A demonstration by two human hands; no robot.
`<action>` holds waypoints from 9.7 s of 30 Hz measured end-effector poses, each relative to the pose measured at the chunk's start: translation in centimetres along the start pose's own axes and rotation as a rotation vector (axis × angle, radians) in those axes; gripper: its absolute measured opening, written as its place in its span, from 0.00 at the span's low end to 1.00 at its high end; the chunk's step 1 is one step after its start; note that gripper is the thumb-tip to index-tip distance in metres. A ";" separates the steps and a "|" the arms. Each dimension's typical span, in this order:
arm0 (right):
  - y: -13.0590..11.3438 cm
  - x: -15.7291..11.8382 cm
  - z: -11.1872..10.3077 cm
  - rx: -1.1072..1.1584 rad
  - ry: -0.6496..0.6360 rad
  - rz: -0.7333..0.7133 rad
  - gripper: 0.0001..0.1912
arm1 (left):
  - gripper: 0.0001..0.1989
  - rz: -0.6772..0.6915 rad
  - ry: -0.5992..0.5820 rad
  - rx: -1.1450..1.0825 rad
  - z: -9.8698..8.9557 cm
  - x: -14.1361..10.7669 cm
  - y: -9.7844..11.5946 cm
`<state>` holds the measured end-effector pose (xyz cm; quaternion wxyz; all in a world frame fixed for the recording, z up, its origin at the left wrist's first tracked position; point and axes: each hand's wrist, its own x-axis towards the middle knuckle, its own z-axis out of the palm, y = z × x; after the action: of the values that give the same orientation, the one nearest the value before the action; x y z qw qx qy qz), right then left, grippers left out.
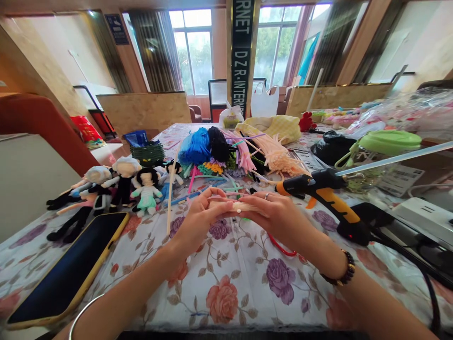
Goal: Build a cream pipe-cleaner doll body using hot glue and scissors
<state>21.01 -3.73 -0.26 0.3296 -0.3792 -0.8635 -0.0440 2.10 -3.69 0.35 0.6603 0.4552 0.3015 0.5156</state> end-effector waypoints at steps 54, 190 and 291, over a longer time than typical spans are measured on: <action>-1.5 0.5 -0.9 0.387 0.007 0.391 0.09 | 0.13 0.187 -0.046 0.385 0.0 -0.9 0.0; -4.8 -0.4 2.3 -0.382 0.126 0.406 0.08 | 0.11 0.319 0.326 0.078 0.5 -0.6 -0.4; -4.7 -0.2 1.6 -0.452 -0.080 0.432 0.03 | 0.14 0.192 0.178 0.099 -0.2 -0.3 0.0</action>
<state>17.02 -6.68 -0.86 0.2045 -0.6191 -0.7434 -0.1488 1.85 -3.92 0.27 0.5553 0.4665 0.3391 0.5992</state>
